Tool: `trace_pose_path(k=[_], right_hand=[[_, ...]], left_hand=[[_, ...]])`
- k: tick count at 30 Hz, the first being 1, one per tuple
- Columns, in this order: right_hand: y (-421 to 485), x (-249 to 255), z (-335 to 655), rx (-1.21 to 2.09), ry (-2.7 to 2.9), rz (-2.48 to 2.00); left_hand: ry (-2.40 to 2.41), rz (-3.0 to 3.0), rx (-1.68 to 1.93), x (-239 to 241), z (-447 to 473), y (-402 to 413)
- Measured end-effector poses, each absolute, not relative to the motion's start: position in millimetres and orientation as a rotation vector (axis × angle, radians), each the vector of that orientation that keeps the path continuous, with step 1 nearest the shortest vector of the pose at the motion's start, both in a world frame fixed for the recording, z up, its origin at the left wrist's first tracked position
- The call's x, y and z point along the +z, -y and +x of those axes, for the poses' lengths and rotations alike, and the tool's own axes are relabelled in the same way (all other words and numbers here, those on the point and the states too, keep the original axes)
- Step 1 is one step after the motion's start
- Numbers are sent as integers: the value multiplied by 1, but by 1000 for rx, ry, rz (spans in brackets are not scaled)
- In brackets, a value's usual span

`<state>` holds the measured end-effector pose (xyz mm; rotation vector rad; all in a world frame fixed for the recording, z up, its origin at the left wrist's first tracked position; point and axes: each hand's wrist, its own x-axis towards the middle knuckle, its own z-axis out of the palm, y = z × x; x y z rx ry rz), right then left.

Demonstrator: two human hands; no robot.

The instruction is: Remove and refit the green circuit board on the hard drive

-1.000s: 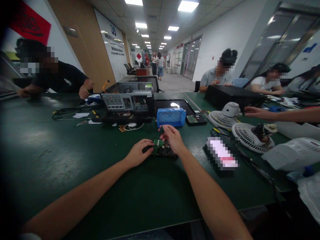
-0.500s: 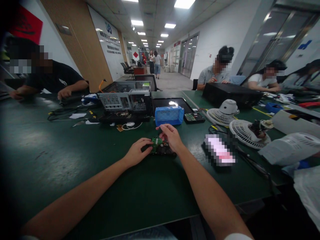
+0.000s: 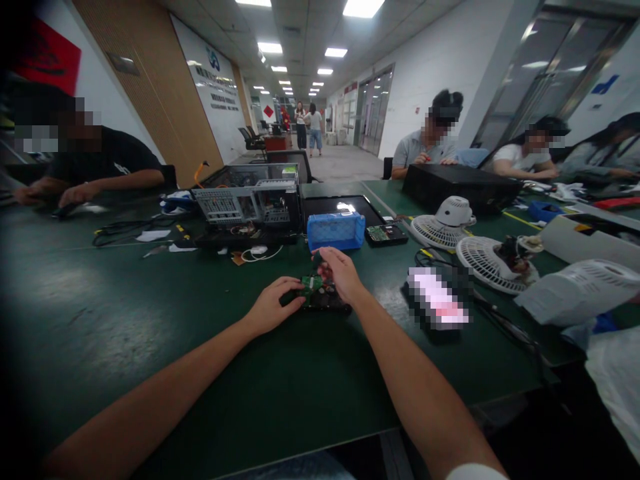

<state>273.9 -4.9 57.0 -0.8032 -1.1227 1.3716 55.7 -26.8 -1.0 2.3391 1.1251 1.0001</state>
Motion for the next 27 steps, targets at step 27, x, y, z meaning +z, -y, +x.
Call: trace_pose_path(k=[27], right_hand=[[5, 58, 273, 1188, 1252, -773]], left_hand=[[-1108, 2338, 1025, -2, 56, 25]])
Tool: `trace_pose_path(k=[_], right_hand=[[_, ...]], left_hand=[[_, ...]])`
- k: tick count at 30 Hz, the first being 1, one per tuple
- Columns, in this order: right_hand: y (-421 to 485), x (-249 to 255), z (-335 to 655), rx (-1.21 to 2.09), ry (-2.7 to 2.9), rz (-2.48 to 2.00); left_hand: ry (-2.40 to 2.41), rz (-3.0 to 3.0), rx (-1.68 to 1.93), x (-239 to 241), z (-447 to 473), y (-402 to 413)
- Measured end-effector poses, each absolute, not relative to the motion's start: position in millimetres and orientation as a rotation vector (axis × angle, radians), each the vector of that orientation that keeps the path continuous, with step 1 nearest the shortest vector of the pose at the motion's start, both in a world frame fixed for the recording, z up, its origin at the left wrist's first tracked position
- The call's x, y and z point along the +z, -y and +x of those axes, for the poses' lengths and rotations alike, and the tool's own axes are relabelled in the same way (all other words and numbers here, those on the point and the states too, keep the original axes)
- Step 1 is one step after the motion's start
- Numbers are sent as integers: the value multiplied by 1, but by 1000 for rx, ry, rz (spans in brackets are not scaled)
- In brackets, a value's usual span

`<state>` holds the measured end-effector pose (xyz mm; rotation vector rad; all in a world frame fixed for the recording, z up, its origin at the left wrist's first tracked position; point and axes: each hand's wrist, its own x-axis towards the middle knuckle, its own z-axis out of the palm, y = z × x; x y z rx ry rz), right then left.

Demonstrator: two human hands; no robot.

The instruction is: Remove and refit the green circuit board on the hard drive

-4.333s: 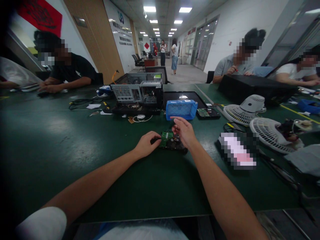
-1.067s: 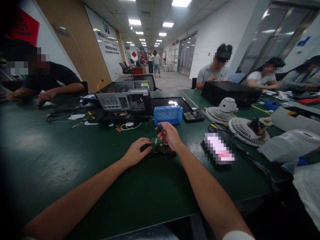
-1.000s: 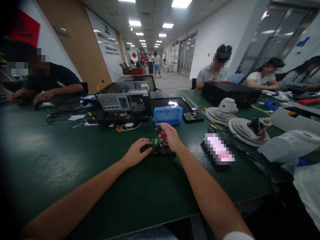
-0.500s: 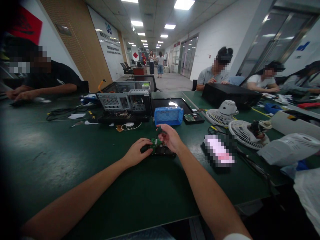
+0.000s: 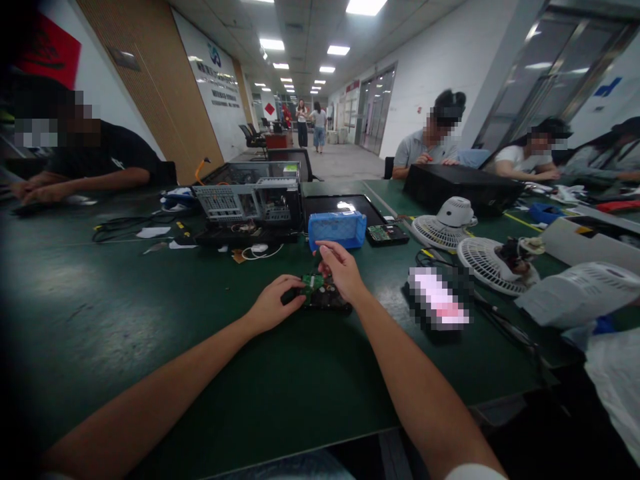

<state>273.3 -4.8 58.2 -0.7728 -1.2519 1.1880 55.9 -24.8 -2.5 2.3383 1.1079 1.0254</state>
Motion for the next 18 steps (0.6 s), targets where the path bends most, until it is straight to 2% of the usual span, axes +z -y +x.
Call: trace_pose_path(k=[4, 12, 18], right_hand=[[7, 59, 272, 1067, 1358, -818], [5, 58, 273, 1250, 1172, -739], [6, 61, 276, 1235, 1197, -801]], left_hand=[[-1109, 2343, 1018, -2, 55, 25], [-1107, 2331, 1020, 1, 56, 27], [-1104, 2335, 1019, 1, 56, 27]])
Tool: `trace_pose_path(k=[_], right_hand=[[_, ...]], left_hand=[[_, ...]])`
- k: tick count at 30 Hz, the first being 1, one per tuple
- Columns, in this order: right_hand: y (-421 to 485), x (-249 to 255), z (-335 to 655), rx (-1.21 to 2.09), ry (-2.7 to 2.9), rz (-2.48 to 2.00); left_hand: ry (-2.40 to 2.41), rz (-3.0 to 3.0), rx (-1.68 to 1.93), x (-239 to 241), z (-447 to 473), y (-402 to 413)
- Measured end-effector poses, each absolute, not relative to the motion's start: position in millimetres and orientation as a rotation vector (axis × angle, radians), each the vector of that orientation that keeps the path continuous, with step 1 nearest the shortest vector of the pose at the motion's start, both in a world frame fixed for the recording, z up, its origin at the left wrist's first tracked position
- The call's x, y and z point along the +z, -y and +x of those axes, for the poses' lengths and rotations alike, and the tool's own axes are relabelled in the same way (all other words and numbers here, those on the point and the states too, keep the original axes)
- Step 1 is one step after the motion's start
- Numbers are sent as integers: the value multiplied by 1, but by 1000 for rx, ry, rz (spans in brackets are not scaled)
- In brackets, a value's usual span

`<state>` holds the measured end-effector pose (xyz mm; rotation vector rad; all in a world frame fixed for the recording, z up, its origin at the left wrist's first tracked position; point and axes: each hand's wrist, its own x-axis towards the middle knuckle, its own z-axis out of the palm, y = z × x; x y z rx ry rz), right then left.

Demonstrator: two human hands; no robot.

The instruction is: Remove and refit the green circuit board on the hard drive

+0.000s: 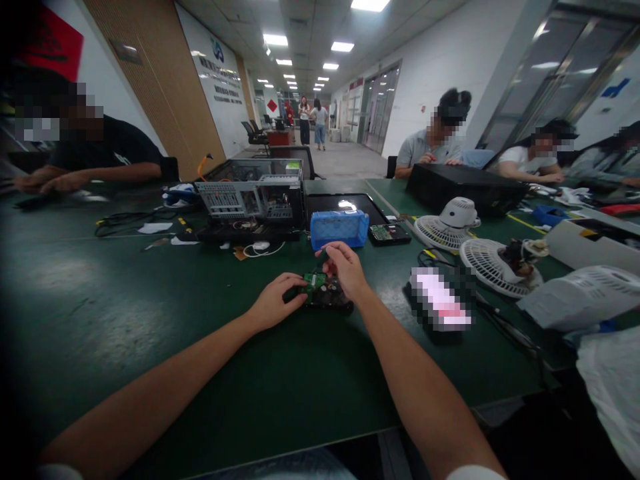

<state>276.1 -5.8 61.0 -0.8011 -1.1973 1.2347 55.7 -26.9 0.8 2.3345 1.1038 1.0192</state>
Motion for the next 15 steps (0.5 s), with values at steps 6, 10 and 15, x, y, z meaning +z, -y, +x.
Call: trace_pose_path(k=[6, 10, 15], right_hand=[[9, 63, 276, 1053, 1370, -835], [11, 63, 275, 1129, 1385, -827], [13, 63, 271, 1337, 1244, -813]], left_hand=[[-1112, 2354, 1012, -2, 56, 26], [-1116, 2346, 1005, -1, 56, 26], [-1110, 2335, 998, 2, 57, 27]])
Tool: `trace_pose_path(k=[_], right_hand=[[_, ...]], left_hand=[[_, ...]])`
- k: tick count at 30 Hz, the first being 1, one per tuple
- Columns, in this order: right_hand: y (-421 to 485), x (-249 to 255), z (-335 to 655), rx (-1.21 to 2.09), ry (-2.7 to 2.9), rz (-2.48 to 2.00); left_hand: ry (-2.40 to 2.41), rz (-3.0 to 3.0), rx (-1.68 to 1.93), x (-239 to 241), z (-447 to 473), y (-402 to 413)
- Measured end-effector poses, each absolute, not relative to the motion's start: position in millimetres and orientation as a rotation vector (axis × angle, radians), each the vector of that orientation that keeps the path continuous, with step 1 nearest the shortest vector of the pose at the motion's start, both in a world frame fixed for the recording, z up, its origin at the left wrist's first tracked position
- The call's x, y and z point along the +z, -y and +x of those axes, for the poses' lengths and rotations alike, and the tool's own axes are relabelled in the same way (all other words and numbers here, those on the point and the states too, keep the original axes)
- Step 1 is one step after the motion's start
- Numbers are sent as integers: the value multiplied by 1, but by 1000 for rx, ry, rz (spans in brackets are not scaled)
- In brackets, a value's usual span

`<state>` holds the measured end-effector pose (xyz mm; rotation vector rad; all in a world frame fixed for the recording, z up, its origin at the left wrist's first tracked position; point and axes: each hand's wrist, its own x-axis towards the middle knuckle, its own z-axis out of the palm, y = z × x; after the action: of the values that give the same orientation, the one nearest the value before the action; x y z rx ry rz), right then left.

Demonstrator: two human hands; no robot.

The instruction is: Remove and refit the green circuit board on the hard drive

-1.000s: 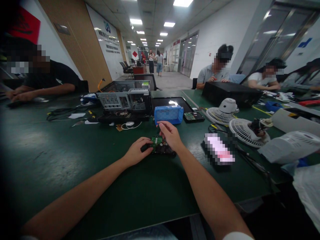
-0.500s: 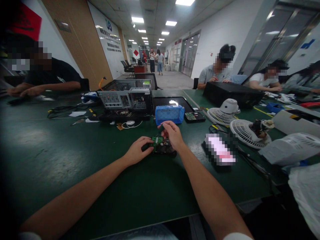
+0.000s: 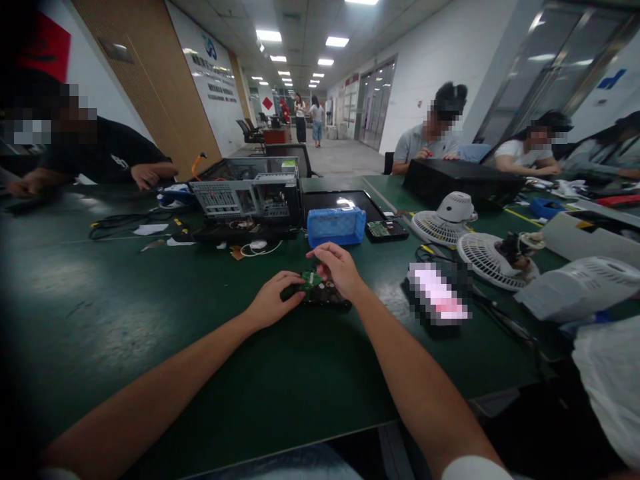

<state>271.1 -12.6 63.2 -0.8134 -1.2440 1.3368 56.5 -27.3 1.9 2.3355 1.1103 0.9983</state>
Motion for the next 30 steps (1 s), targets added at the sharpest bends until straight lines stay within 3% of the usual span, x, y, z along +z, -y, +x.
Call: trace_pose_path(k=[15, 30], right_hand=[[11, 67, 272, 1637, 962, -684], [9, 65, 274, 1330, 1174, -779]], left_hand=[[-1122, 2327, 1005, 1, 56, 27], [-1106, 2348, 1013, -3, 55, 24]])
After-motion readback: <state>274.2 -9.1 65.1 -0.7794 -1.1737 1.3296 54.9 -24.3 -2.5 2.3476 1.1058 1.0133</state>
